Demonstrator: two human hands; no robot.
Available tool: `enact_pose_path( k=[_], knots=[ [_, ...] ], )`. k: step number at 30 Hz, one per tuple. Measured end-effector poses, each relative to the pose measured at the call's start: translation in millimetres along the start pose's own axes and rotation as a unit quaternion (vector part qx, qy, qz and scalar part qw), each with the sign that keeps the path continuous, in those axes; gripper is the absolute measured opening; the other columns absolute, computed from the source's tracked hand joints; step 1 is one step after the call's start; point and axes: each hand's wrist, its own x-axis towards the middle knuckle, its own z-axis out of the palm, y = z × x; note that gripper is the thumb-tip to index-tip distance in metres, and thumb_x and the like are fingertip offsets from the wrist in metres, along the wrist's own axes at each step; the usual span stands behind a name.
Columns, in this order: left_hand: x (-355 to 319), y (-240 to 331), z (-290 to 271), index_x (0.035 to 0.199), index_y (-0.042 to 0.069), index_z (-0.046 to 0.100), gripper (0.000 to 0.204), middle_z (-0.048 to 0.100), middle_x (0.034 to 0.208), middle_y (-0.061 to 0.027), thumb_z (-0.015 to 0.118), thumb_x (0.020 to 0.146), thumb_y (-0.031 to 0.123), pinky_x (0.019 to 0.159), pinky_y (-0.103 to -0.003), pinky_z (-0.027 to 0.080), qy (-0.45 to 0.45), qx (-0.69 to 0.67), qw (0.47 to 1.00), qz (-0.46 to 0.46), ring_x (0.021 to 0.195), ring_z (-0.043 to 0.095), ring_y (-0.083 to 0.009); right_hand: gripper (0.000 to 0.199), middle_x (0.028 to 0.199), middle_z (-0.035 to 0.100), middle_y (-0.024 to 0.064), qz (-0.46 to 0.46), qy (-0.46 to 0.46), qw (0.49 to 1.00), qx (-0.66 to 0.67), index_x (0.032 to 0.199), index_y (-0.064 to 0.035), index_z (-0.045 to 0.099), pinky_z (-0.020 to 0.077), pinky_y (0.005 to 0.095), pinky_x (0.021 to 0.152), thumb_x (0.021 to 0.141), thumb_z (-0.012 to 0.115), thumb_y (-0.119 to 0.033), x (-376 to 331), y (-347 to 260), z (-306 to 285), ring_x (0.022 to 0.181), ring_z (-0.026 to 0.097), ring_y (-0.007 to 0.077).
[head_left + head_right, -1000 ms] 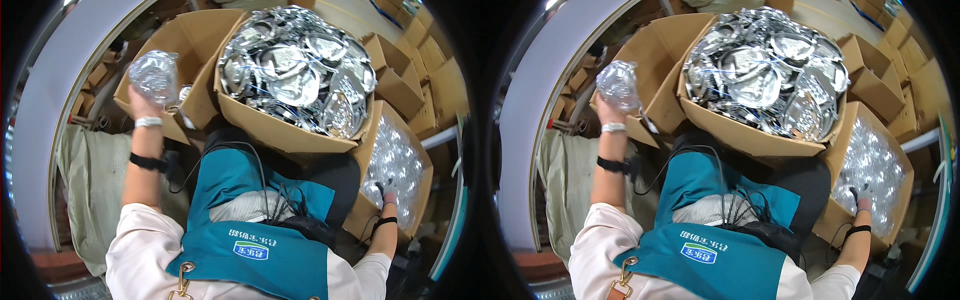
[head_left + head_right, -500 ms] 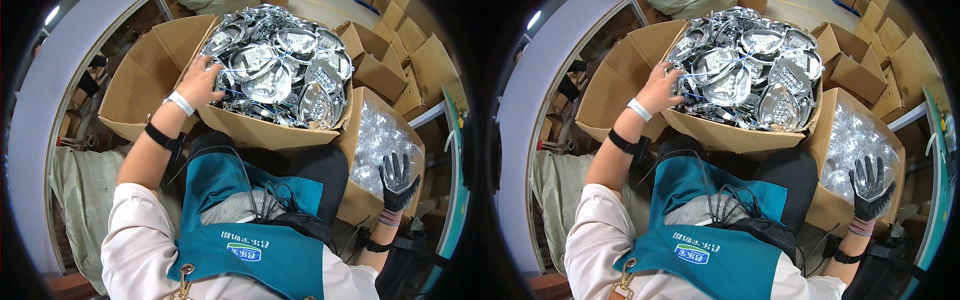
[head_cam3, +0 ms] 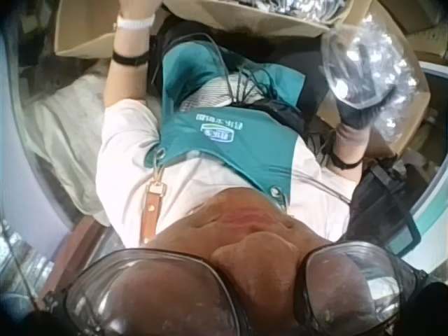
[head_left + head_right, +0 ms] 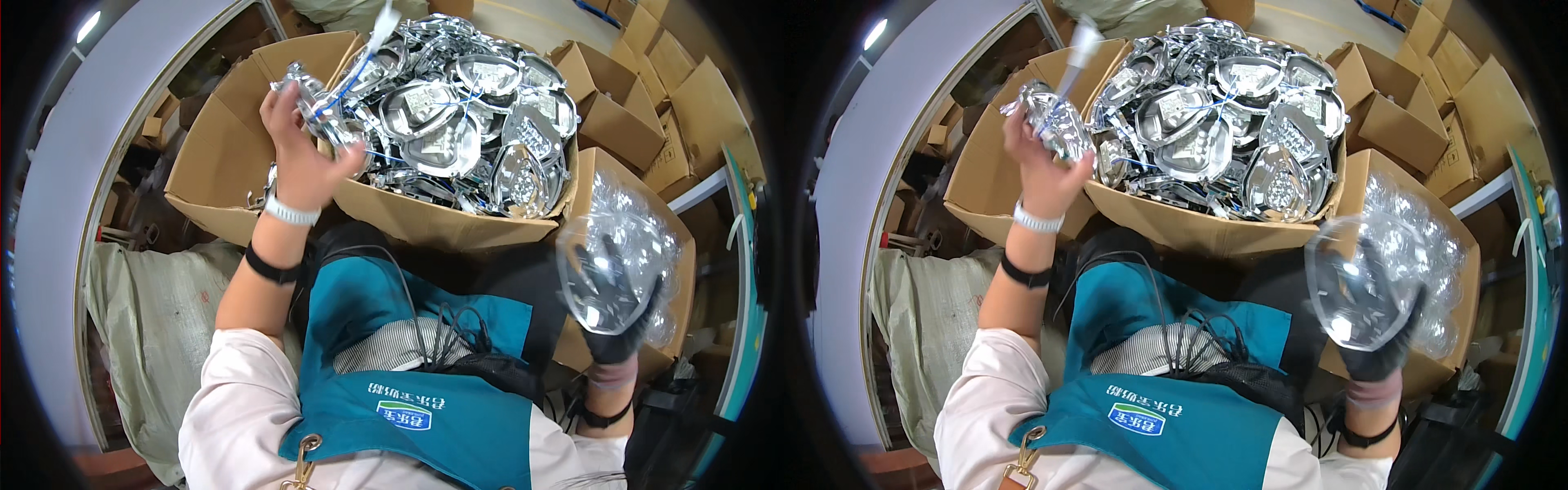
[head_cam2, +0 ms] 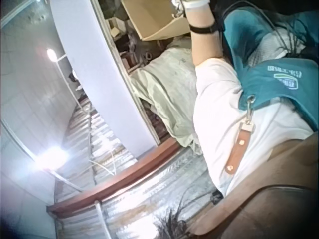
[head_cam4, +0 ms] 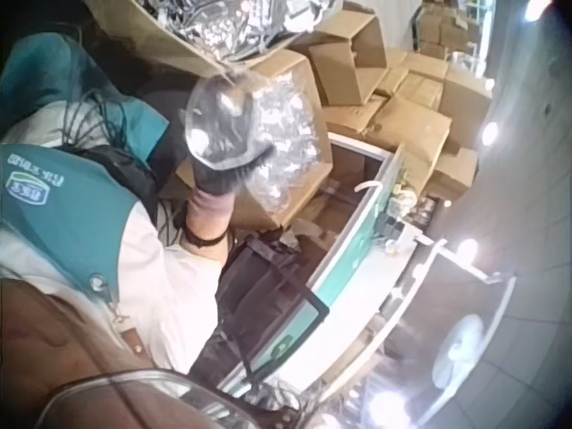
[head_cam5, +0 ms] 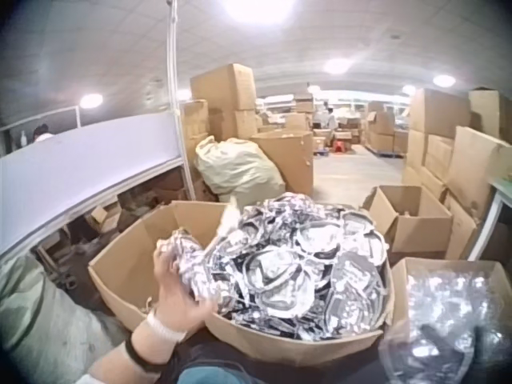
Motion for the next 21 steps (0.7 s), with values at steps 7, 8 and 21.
enact_pose_path(
  k=[7, 8, 21],
  knots=[
    [1, 142, 36, 0.131, 0.041, 0.055, 0.077, 0.042, 0.147, -0.0144, 0.078, 0.064, 0.011, 0.106, -0.046, 0.040, -0.468, -0.047, 0.870, 0.150, 0.130, 0.044, -0.0437, 0.055, 0.145, 0.045, 0.0128, 0.133, -0.157, 0.975, -0.089, 0.142, -0.0113, 0.042, 0.0352, 0.0507, 0.111, 0.101, 0.034, -0.047, 66, 97, -1, 0.134, 0.043, 0.0287],
    [4, 145, 33, 0.131, 0.041, 0.055, 0.077, 0.042, 0.147, -0.0144, 0.078, 0.064, 0.011, 0.106, -0.046, 0.040, -0.445, -0.064, 0.879, 0.157, 0.130, 0.044, -0.0437, 0.050, 0.144, 0.045, 0.0128, 0.229, -0.088, 0.946, 0.212, 0.143, -0.0103, 0.040, 0.0392, 0.0479, 0.110, 0.103, 0.030, -0.040, 72, 98, -5, 0.133, 0.044, 0.0294],
    [-90, 147, 64, 0.152, -0.004, 0.010, 0.100, 0.020, 0.155, -0.0221, 0.056, 0.090, 0.059, 0.116, -0.040, 0.016, -0.194, -0.389, 0.829, -0.353, 0.145, 0.019, -0.0300, 0.085, 0.146, 0.035, 0.0204, -0.358, -0.134, 0.667, -0.639, 0.148, 0.0018, 0.021, 0.0375, 0.0413, 0.107, 0.084, 0.070, -0.024, 57, 136, 34, 0.130, 0.045, 0.0325]
  ],
)
